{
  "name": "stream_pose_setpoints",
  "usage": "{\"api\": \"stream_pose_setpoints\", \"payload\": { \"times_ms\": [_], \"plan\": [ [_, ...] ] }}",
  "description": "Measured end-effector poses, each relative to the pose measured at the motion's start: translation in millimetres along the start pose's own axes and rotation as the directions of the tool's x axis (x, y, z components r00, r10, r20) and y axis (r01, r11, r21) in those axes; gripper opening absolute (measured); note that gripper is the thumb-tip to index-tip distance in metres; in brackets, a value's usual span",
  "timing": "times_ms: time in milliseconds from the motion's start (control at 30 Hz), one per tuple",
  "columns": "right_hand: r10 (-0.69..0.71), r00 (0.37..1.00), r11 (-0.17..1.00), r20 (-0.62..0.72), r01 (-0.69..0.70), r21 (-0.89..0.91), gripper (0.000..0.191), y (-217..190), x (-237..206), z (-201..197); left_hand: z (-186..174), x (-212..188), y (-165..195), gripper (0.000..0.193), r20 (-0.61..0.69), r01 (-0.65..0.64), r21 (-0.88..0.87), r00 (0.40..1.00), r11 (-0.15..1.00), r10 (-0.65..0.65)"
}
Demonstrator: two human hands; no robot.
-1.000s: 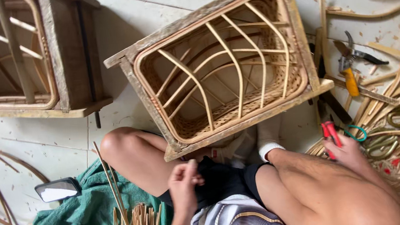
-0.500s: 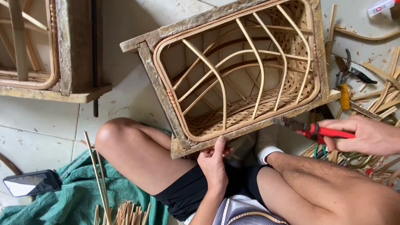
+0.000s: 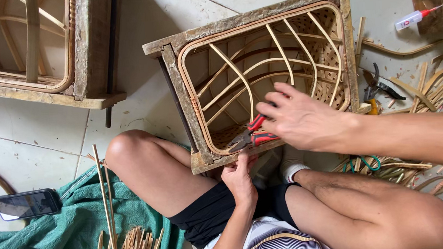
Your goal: The person assembles a rectangular basket by inserting thin wooden strips into a wooden mold. They use a hammer to tap the strips into place, pliers to trim excess material, and a glue bottle to apply adhesive along the frame edges.
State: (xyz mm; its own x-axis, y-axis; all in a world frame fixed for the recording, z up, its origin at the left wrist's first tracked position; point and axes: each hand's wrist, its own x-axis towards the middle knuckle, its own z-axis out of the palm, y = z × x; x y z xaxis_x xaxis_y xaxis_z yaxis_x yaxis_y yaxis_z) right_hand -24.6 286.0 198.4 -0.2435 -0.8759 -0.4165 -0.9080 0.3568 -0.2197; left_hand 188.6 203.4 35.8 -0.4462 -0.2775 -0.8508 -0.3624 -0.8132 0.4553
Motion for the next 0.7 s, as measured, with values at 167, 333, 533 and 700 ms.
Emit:
{"api": "stream_pose_setpoints", "payload": {
  "times_ms": [167, 333, 533, 700],
  "plan": [
    [-0.069, 0.990, 0.992, 0.126, 0.081, -0.094, 0.022, 1, 25, -3, 3, 0, 3, 0.026, -0.044, 0.013, 0.026, 0.999, 1.000, -0.012],
    [-0.084, 0.957, 0.996, 0.277, 0.088, -0.002, 0.018, 5, 36, -7, 0, 3, -4, 0.023, -0.032, -0.039, 0.016, 0.999, 0.999, 0.040],
    [-0.116, 0.916, 0.971, 0.384, 0.186, -0.152, 0.023, -7, 51, -9, -5, 6, -12, 0.021, -0.026, -0.077, 0.026, 0.997, 0.997, 0.078],
    [-0.092, 0.901, 0.944, 0.424, 0.214, -0.250, 0.028, -21, 57, -14, -9, 7, -17, 0.021, -0.031, -0.087, 0.051, 0.996, 0.995, 0.089]
  ]
}}
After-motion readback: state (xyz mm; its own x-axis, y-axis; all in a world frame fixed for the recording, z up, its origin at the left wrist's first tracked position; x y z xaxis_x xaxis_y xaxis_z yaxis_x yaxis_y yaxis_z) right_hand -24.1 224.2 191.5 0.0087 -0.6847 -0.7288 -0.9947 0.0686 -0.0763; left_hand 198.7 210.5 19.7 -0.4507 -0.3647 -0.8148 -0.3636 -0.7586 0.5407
